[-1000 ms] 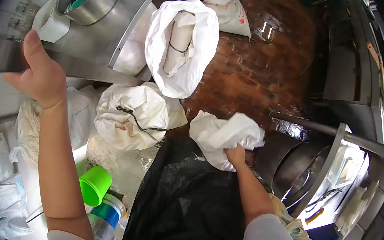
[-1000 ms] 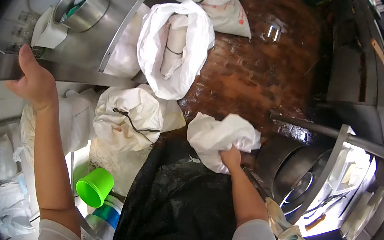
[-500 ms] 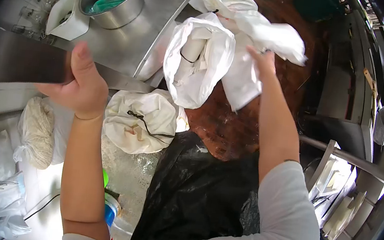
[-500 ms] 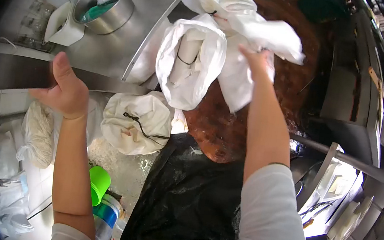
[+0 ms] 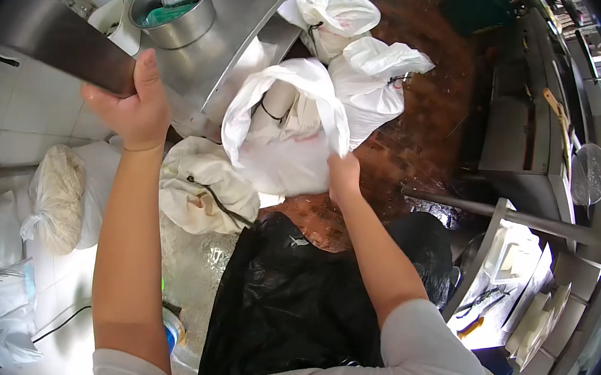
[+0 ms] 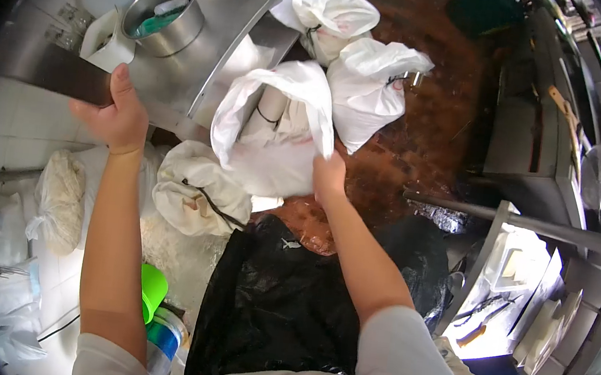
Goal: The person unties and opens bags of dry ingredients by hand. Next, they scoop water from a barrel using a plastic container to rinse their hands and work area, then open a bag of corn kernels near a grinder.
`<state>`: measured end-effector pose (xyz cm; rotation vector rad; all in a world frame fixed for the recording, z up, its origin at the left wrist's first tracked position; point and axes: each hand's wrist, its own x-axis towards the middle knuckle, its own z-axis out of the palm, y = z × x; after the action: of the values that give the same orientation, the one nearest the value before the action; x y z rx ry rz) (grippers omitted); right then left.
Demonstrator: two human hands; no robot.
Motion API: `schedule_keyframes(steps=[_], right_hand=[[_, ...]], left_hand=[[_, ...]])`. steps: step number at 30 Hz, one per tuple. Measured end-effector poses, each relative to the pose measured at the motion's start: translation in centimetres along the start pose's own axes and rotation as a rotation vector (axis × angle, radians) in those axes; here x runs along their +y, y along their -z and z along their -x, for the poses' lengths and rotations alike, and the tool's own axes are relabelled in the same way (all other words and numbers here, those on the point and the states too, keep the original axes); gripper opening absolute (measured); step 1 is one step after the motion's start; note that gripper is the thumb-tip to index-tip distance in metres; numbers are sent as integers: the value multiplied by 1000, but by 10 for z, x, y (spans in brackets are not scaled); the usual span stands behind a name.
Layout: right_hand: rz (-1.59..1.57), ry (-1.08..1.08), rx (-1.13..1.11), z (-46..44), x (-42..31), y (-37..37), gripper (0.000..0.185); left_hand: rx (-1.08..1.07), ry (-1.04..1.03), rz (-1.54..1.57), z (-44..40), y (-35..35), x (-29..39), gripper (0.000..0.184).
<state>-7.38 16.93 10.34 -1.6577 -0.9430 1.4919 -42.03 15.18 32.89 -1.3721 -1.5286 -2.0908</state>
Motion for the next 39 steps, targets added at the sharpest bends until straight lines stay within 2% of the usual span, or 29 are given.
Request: schedule_keyframes(steps=[3, 5, 6, 8, 9, 10, 11, 13, 14, 15, 16, 17, 18, 19, 20, 21, 22, 23, 24, 25, 26, 28, 29, 32, 35, 36, 38, 39], right_hand=[[-256, -85, 83, 93, -27, 67, 34], [-326, -164, 13, 150, -60, 110, 47], [-333, -156, 15, 166, -53, 129, 47], [-118, -144, 51, 182, -22, 158, 49], [-84, -131, 59, 181, 2, 172, 51], [-94, -119, 55, 178, 27, 184, 51], [-145, -197, 93, 173, 49, 196, 49], [-208, -269, 115, 172, 61, 204, 47], [-127, -222, 80, 171, 60, 203, 44], [-49, -177, 50, 171, 59, 201, 41], [50, -103, 13, 174, 51, 193, 37], [174, -79, -40, 173, 42, 186, 34], [295, -48, -89, 174, 31, 177, 32], [278, -33, -84, 183, 21, 167, 32], [536, 96, -92, 193, 9, 156, 33], [796, 230, -92, 199, -1, 145, 35], [779, 254, -80, 202, -5, 135, 35], [707, 209, -99, 202, -6, 127, 36], [639, 161, -121, 202, -13, 121, 37], [613, 141, -113, 201, -20, 115, 30], [607, 157, -94, 195, -29, 109, 30], [477, 31, -26, 190, -37, 106, 29], [486, 41, -18, 189, -44, 110, 29], [281, 37, 28, 180, -65, 114, 17], [185, -42, 100, 181, -103, 116, 14], [139, -87, 124, 181, -110, 121, 12], [69, -90, 117, 169, -115, 116, 12], [-84, -88, 92, 166, -123, 110, 14]], left_hand=[[-59, -46, -137, -2, 0, -2, 39], [129, -23, -62, 8, -8, -4, 46], [130, -30, -54, 11, -7, 3, 46], [45, 186, -305, 9, -2, 22, 52], [49, 172, -298, 8, 1, 35, 52], [-87, 289, -378, 9, 6, 48, 53], [-225, 406, -463, 7, 12, 63, 54], [-209, 662, -39, 31, 26, 139, 47], [-339, 480, -119, 47, 44, 178, 36], [-521, 702, 120, 45, 60, 252, 35], [-703, 706, 340, 53, 87, 291, 34], [-825, 439, 467, 56, 104, 330, 38], [-808, 396, 689, 52, 113, 373, 42], [-749, 466, 840, 46, 121, 409, 51], [-740, 365, 1052, 39, 128, 427, 53], [-685, 383, 1125, 35, 138, 453, 55], [-633, 400, 1199, 31, 144, 470, 57], [-645, 369, 1208, 25, 146, 470, 57], [-723, 325, 1401, 19, 148, 468, 51], [-806, 287, 1592, 12, 152, 466, 45], [-817, 267, 1606, 5, 156, 466, 45], [-756, 392, 1602, -4, 164, 465, 44], [-730, 431, 1603, -7, 166, 461, 44], [-674, 163, 1742, -16, 163, 429, 49], [-653, 50, 1763, -34, 166, 416, 54], [-654, 227, 1726, -44, 170, 426, 55], [-658, 402, 1682, -55, 171, 425, 57], [-705, 354, 1720, -59, 166, 418, 57]])
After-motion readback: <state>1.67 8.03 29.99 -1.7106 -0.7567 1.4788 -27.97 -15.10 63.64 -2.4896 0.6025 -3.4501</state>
